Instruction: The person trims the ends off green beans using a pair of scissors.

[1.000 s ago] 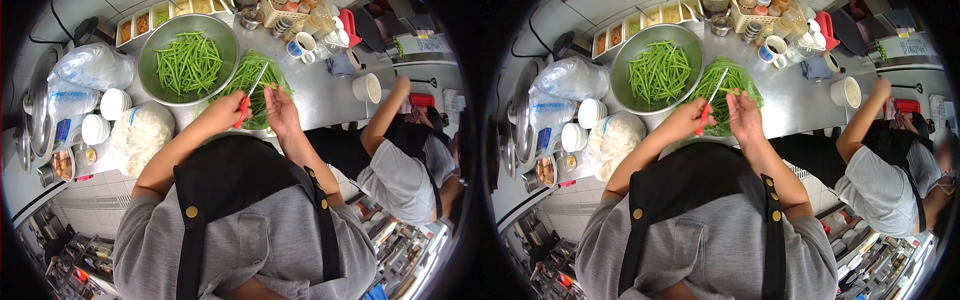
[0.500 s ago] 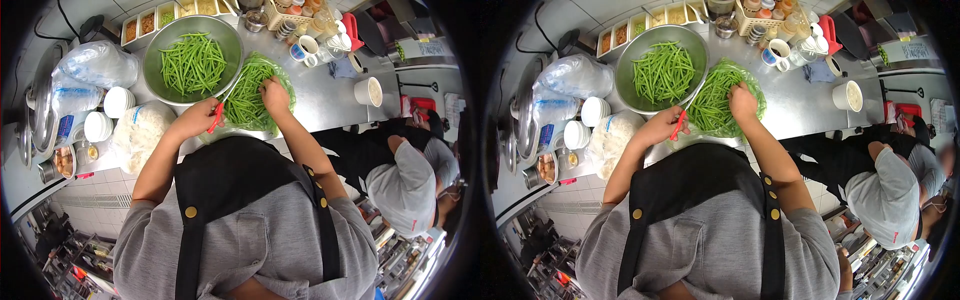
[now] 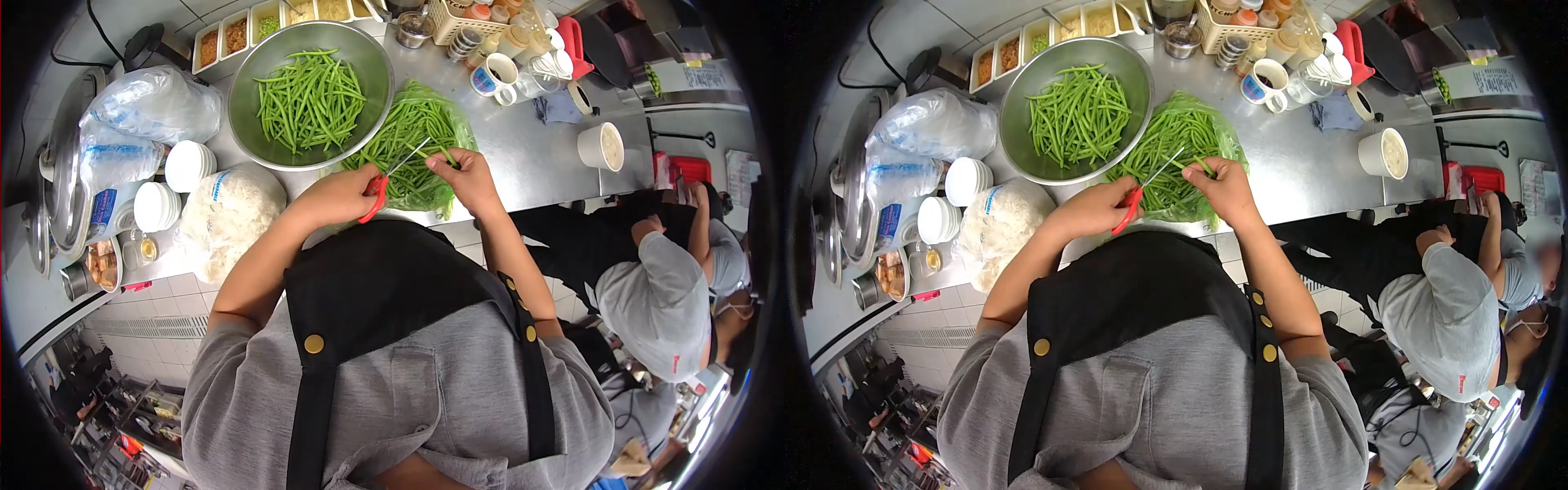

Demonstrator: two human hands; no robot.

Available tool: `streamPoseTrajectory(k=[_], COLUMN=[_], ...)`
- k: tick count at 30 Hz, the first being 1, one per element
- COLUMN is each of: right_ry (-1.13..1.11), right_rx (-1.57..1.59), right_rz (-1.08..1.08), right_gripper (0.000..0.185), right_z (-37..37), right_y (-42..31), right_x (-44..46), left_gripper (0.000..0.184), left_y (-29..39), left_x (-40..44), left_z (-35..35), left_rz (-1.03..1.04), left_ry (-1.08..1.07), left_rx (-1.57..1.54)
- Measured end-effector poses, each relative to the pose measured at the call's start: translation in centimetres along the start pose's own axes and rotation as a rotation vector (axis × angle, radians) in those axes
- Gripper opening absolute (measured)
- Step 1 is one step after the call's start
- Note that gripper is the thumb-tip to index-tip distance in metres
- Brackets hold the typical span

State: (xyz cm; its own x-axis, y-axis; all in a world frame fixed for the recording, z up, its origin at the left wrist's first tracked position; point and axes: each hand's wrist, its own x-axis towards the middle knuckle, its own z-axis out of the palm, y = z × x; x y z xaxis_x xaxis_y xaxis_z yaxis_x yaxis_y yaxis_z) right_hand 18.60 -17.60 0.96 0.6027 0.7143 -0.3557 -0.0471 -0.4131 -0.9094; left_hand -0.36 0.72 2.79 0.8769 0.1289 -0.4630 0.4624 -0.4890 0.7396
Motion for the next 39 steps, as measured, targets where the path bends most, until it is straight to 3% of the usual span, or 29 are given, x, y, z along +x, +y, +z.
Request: streamPoseTrajectory(k=[8,10,11,13,14,16,20,26,31,35,37,39], right_ry=[0.016,0.091,0.091,0.056,0.057,0.100,0.169,0.126,0.183,0.185,0.297,0.261], right_rx=[-0.095,-0.237,-0.238,0.228,0.228,0.623,0.717,0.637,0.314,0.177,0.019,-0.054], right_rz=[-0.114,-0.195,-0.194,-0.054,-0.054,0.156,0.138,0.066,-0.324,-0.372,-0.287,-0.259], right_gripper=[0.021,0.018,0.018,0.013,0.013,0.010,0.010,0.010,0.012,0.010,0.012,0.012], right_z=[0.3,0.1,0.1,0.3,0.2,0.2,1.7,2.5,2.6,2.3,2.0,1.6], right_y=[1.1,1.1,1.3,1.5,1.5,-0.2,-1.7,-1.2,0.3,0.4,0.5,0.6], right_x=[-0.2,-0.1,0.1,0.6,0.5,0.0,-0.6,-0.9,0.3,1.0,1.7,2.3], left_gripper=[0.035,0.034,0.034,0.038,0.038,0.045,0.049,0.041,0.026,0.022,0.024,0.024], left_y=[0.3,-0.2,-0.5,-0.9,-0.8,-0.7,1.3,2.0,0.8,0.0,-1.1,-1.6], left_x=[1.2,1.3,1.3,1.3,1.3,0.8,0.1,0.9,1.3,1.0,1.1,1.0], left_z=[-0.4,-0.1,0.0,0.1,0.1,0.4,0.5,0.2,0.1,0.0,0.2,0.0], left_rz=[0.069,0.019,0.019,0.046,0.046,0.034,0.030,0.044,0.097,0.018,-0.008,0.008], left_ry=[0.036,-0.066,-0.067,-0.010,-0.011,0.042,0.022,0.007,0.011,-0.069,-0.067,-0.016], left_rx=[-0.006,-0.416,-0.416,-0.351,-0.351,-0.225,-0.058,-0.092,-0.224,-0.315,-0.382,-0.293])
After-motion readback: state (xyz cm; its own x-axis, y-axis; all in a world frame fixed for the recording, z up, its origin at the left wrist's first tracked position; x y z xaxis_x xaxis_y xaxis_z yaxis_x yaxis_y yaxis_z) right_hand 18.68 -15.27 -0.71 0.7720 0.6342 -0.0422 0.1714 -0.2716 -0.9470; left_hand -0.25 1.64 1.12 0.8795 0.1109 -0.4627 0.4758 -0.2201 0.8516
